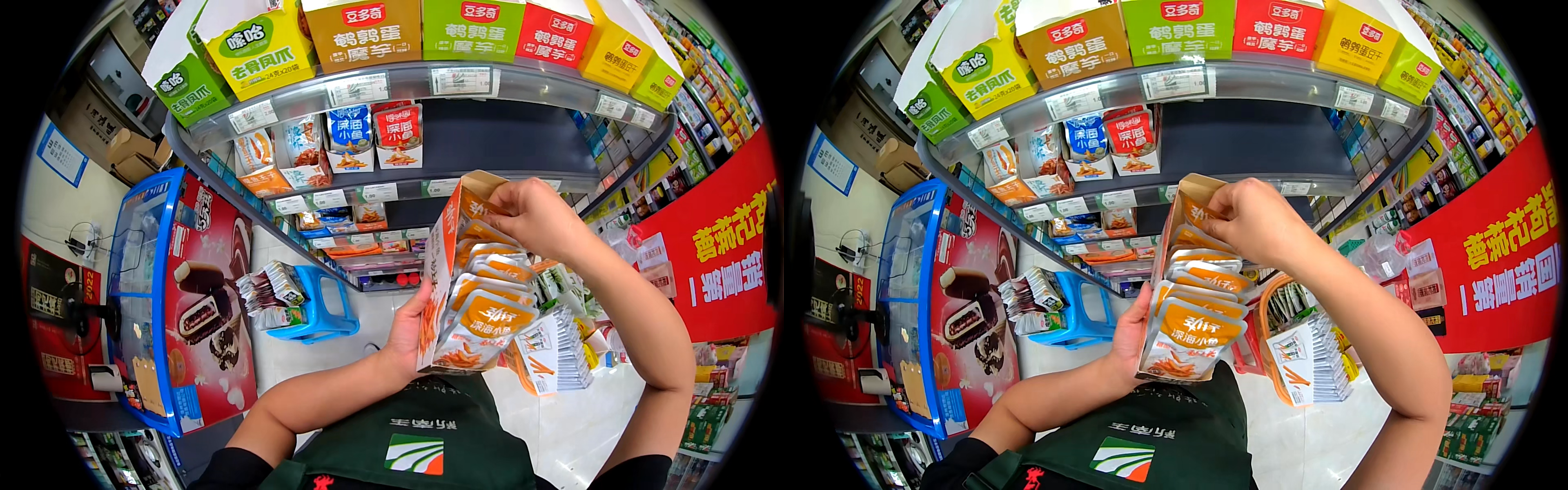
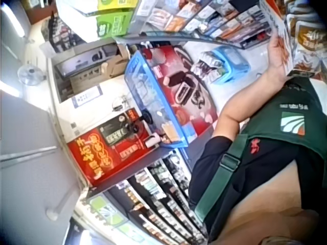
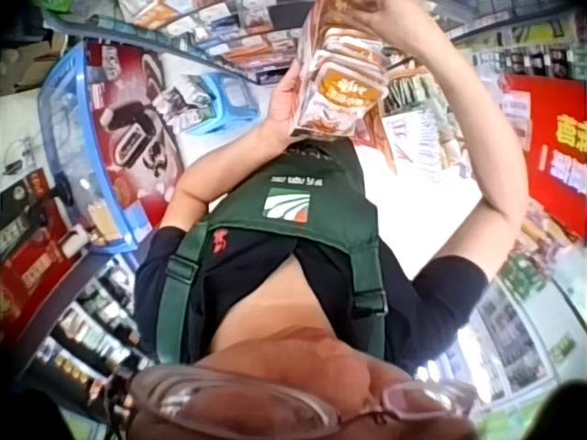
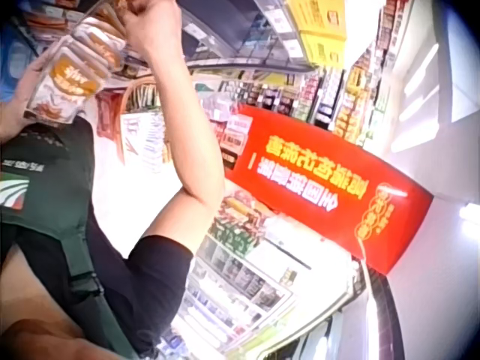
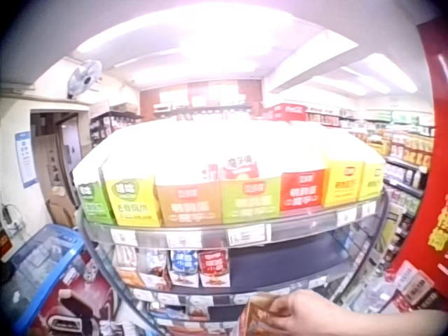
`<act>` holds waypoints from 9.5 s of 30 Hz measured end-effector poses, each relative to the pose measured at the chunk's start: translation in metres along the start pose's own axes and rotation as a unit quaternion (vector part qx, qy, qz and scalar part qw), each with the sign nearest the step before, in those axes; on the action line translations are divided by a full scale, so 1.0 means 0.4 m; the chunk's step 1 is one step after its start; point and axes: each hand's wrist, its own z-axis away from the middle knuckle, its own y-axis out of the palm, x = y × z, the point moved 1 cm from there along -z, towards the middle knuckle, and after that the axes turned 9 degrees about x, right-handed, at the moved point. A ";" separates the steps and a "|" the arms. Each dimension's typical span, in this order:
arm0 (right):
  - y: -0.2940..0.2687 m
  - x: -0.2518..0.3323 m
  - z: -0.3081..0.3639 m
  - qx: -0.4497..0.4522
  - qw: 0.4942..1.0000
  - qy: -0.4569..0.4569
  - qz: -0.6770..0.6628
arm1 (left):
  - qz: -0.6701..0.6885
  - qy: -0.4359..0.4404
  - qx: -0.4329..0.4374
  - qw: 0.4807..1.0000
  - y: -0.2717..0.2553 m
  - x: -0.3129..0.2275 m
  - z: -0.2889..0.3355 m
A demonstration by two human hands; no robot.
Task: The person organizes packaged snack items in a convenience store. They take stacks of items from a display shelf and place them into an orange basket, then transfer them to a blue stool. The person also opens boxes to remove individual packets and arranges them on the shelf.
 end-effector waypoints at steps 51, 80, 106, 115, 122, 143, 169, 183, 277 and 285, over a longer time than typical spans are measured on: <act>0.067 -0.165 -0.357 -0.247 0.963 0.104 0.024 | -0.679 0.189 -0.206 0.679 0.110 -0.232 -0.240; 0.725 -0.172 -0.565 -0.173 0.972 0.113 0.108 | -0.749 -0.009 -0.324 0.577 -0.351 -0.594 0.079; 0.614 -0.163 0.224 -0.223 0.971 -0.031 0.079 | -0.393 -0.143 -0.185 0.889 -0.300 -0.133 0.079; 0.290 -0.158 0.426 -0.278 0.950 -0.027 0.141 | -0.496 -0.179 -0.018 0.850 -0.029 0.044 -0.113; 0.057 -0.209 0.250 -0.335 0.930 -0.065 0.134 | -0.634 0.021 -0.066 0.770 0.091 -0.009 -0.280; 0.038 -0.330 -0.207 -0.338 0.930 -0.125 0.074 | -0.689 0.154 -0.105 0.701 0.041 -0.129 -0.303; 0.817 0.011 -0.526 -0.147 0.965 -0.031 0.216 | -0.674 0.094 -0.349 0.644 -0.415 -0.586 0.237; 0.839 -0.022 -0.677 -0.214 0.955 0.057 0.196 | -0.473 0.070 -0.317 0.819 -0.441 -0.612 0.243; 0.764 0.052 -0.573 -0.086 0.979 -0.104 0.154 | -0.243 0.283 -0.289 0.882 -0.406 -0.640 0.256; 0.869 0.045 -0.740 -0.087 0.955 -0.028 0.284 | -0.238 0.263 -0.250 0.901 -0.477 -0.713 0.287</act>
